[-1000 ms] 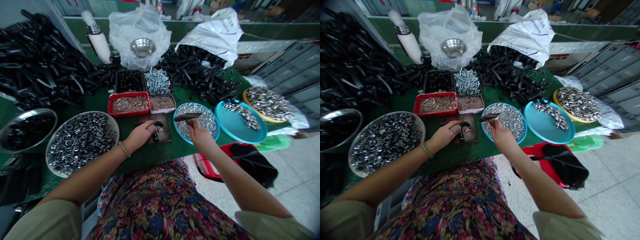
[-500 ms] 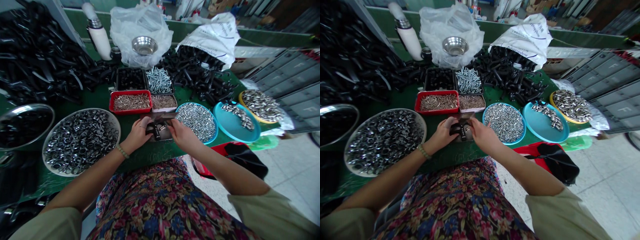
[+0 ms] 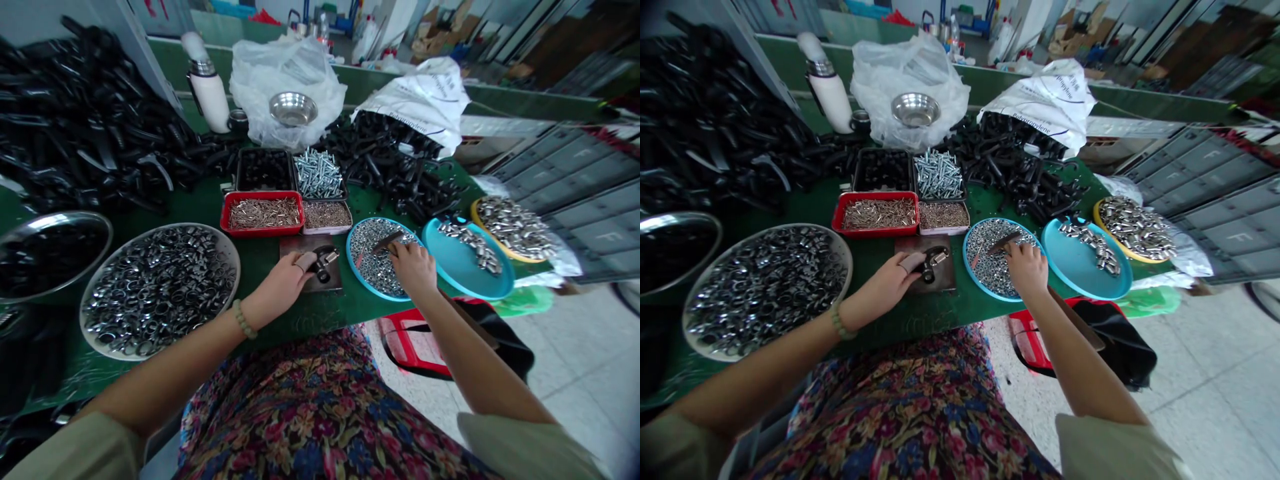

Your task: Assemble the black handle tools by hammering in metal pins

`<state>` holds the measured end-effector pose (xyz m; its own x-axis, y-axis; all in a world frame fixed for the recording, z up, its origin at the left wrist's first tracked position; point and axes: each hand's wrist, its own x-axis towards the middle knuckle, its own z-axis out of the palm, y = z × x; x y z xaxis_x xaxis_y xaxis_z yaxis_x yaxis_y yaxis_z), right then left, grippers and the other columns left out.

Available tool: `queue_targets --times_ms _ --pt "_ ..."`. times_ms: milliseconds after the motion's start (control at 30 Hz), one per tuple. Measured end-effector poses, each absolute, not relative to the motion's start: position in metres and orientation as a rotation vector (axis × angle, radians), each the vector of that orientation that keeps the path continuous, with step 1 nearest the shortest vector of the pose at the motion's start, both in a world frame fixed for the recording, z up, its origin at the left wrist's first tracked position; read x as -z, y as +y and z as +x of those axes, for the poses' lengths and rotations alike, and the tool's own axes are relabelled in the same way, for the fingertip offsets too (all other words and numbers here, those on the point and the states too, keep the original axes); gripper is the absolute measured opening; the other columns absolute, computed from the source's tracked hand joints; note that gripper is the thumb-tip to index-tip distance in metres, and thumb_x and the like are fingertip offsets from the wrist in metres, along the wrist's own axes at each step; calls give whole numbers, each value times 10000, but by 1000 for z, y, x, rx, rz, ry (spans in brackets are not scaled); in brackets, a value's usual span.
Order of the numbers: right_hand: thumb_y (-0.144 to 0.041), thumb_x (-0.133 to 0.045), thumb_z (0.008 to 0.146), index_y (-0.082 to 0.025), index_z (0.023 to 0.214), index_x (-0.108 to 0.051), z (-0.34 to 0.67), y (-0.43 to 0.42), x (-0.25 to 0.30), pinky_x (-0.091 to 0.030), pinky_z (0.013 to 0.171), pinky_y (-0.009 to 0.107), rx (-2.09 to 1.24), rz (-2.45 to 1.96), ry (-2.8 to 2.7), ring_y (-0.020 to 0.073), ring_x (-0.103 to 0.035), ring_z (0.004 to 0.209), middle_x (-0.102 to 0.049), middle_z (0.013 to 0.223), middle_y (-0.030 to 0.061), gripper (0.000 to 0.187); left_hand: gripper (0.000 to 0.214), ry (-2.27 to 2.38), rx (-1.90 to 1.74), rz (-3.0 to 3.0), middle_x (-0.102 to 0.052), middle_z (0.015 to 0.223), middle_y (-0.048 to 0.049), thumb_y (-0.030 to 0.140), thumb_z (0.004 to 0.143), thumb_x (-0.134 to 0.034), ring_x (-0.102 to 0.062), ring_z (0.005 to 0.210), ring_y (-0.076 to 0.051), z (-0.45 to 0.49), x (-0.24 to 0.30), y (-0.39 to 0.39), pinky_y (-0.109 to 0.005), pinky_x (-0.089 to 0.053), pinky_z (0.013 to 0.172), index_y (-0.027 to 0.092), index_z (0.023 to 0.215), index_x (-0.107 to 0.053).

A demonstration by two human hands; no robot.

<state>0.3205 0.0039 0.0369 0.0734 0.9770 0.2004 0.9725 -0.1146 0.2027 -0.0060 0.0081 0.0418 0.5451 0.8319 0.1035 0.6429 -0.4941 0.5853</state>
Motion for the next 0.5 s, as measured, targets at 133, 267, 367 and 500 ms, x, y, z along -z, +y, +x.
queue_targets --times_ms 133,267,367,500 --pt "-345 -449 954 -181 1129 -676 286 58 -48 -413 856 399 -318 2055 2551 279 -541 998 -647 1038 133 330 303 1297 -420 2017 -674 998 -88 286 958 -382 -633 920 -208 -2 -45 19 -318 -487 854 157 1096 -619" --pt "-297 -488 936 -160 1086 -691 235 129 -51 -401 829 365 -67 1784 2631 271 -528 1010 -656 1055 152 287 243 1546 -206 2214 -674 905 -109 283 930 -436 -645 819 -235 -9 -37 15 -333 -482 757 159 882 -640" --pt "-245 -541 896 -122 1029 -697 215 160 -45 -386 830 359 -26 1725 2624 281 -511 1047 -654 1086 178 239 243 1550 -170 2361 -674 839 -85 350 909 -489 -637 748 -228 -9 -47 30 -327 -470 711 186 832 -651" --pt "-217 -521 888 -108 1001 -689 211 164 -38 -380 836 361 -18 1708 2645 284 -510 1051 -662 1062 181 229 231 1645 -412 2501 -678 943 -98 347 898 -507 -605 898 -250 16 -61 96 -362 -438 810 189 886 -675"
